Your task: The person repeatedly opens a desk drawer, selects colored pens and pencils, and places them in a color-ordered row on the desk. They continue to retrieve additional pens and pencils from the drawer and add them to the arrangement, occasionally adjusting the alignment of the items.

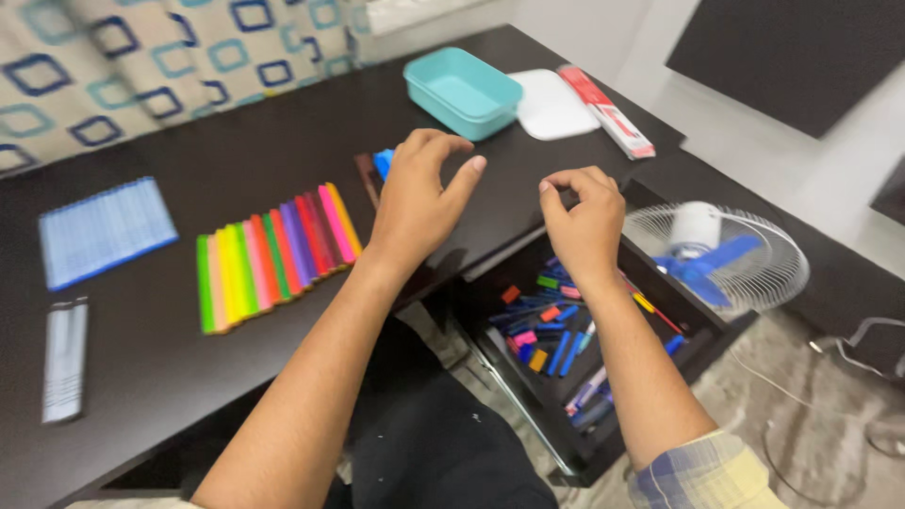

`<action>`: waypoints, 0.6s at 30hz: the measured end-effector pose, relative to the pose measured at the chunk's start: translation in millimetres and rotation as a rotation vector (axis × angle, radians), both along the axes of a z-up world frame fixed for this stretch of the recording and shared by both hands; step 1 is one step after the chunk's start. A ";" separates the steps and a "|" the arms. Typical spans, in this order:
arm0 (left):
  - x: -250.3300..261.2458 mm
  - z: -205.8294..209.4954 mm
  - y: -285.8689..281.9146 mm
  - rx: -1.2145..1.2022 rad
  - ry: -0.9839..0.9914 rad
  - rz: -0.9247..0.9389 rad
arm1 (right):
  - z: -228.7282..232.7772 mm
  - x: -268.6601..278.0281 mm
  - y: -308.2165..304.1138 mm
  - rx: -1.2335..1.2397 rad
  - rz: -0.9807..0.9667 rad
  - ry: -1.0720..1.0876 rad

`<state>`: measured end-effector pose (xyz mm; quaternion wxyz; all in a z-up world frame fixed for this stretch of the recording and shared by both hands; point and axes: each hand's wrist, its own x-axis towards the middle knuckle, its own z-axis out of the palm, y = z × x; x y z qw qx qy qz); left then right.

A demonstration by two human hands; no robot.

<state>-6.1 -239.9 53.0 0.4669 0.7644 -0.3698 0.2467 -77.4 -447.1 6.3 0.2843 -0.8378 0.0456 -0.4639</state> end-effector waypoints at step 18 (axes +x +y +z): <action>-61.8 -72.9 -130.5 0.239 -0.039 -0.476 | -106.3 -71.5 -128.2 0.147 -0.174 0.253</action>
